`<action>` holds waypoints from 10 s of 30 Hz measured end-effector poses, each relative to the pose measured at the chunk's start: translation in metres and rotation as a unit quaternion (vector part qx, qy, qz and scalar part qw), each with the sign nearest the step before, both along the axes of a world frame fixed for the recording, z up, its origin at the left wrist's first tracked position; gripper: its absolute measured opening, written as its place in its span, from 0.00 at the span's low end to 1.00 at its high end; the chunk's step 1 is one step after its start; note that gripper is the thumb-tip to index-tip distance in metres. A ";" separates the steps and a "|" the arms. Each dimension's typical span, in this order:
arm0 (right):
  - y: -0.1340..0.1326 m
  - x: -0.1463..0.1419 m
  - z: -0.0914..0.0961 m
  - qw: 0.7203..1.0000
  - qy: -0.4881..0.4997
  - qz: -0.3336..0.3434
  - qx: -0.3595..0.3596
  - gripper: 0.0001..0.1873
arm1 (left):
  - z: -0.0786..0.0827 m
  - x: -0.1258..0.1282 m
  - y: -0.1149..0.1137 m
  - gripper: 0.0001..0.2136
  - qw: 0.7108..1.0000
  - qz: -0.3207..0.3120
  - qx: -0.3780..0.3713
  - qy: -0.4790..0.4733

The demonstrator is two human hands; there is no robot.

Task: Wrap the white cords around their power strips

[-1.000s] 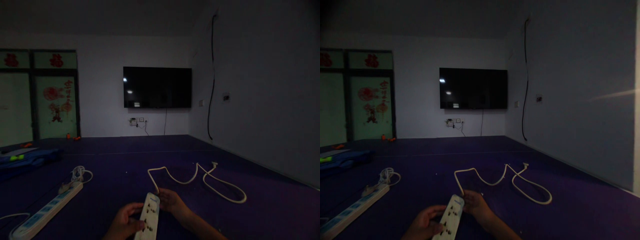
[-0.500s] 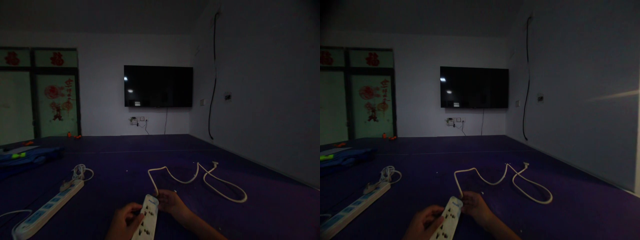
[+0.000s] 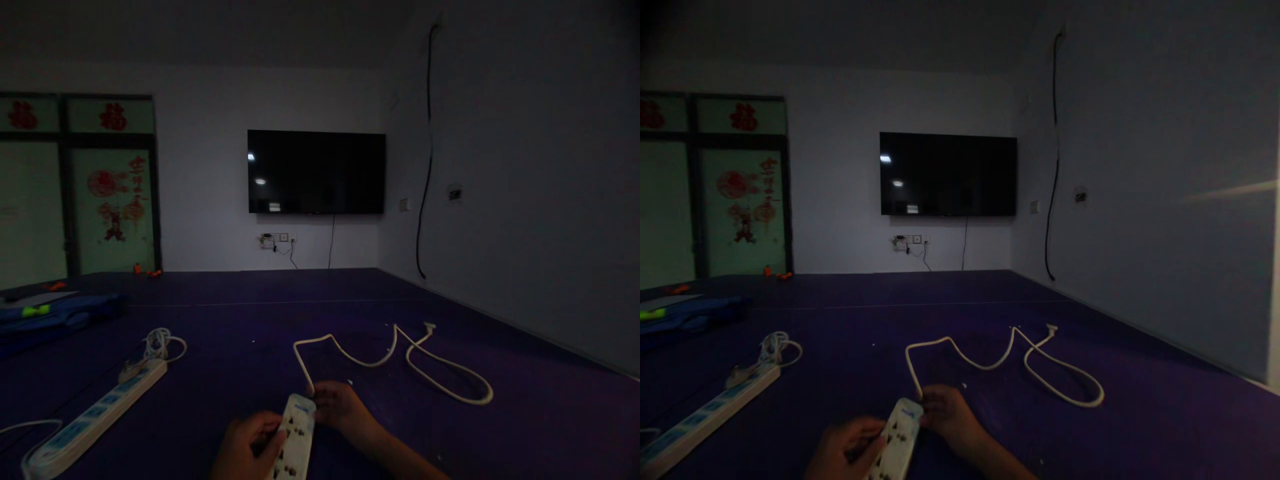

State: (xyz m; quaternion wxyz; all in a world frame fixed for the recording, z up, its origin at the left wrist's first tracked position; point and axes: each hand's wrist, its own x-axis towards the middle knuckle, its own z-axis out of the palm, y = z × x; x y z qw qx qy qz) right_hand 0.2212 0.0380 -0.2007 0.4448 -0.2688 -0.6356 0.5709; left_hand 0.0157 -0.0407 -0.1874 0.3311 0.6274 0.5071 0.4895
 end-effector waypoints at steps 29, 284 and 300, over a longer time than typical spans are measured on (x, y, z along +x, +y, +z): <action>-0.007 -0.003 0.009 0.998 -0.024 0.042 0.037 0.26 | 0.007 -0.003 -0.004 0.17 0.968 -0.022 0.141 0.205; -0.042 -0.070 0.213 0.926 0.037 -0.129 0.353 0.13 | 0.217 -0.001 -0.001 0.20 0.969 -0.033 0.216 -0.116; -0.014 -0.125 0.137 0.889 -0.303 0.318 0.128 0.13 | 0.223 -0.018 -0.001 0.16 0.847 0.167 0.409 -0.294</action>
